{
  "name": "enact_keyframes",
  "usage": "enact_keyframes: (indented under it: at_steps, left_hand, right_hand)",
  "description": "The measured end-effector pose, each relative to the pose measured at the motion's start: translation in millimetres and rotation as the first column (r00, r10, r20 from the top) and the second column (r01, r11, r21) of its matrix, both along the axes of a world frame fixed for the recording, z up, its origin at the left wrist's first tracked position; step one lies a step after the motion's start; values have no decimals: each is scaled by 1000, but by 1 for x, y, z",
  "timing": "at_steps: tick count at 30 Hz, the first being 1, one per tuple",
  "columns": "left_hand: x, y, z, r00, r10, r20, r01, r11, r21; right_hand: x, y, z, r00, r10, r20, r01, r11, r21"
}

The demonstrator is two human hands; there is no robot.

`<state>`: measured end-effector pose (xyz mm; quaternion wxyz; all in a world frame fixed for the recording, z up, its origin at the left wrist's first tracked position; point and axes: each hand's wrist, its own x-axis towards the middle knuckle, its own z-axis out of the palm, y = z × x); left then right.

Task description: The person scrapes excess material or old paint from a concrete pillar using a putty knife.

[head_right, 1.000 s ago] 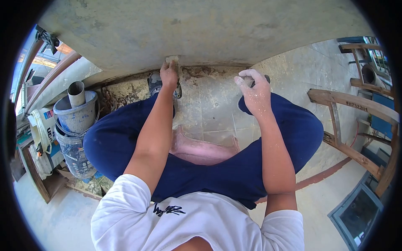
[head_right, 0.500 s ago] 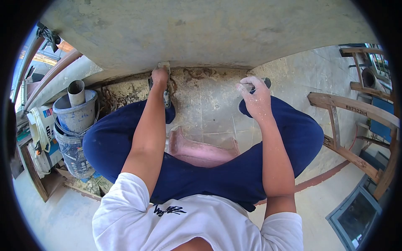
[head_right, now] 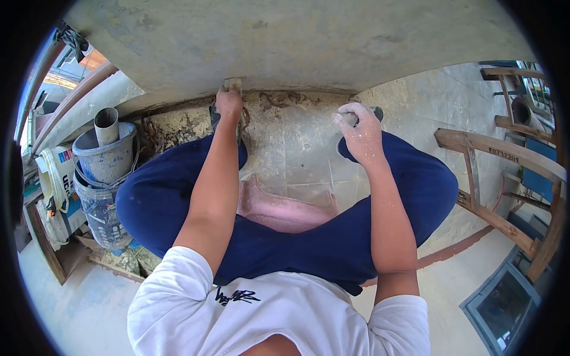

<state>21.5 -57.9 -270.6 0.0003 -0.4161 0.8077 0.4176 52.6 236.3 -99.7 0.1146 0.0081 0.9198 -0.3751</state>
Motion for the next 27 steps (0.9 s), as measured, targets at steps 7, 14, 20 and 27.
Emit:
enact_keyframes:
  at_steps: [7,14,20,27]
  left_hand:
    - [-23,-19,-37,874,-348,338,386,921,-50]
    - [-13,12,-10,945,-247,214,284,945,-163]
    - [-26,-16,-75,811,-446,380,548,805,-225]
    - [-17,17,-25,995,8,95,6,989,-147]
  right_hand:
    - [-7,6,-3,999,21,-43,-20,1000,19]
    - [0,10,-3,995,56,-86,-51,997,55]
    - [-7,12,-6,994,58,-95,-53,997,53]
    - [-4,17,-3,994,41,-102,-34,997,63]
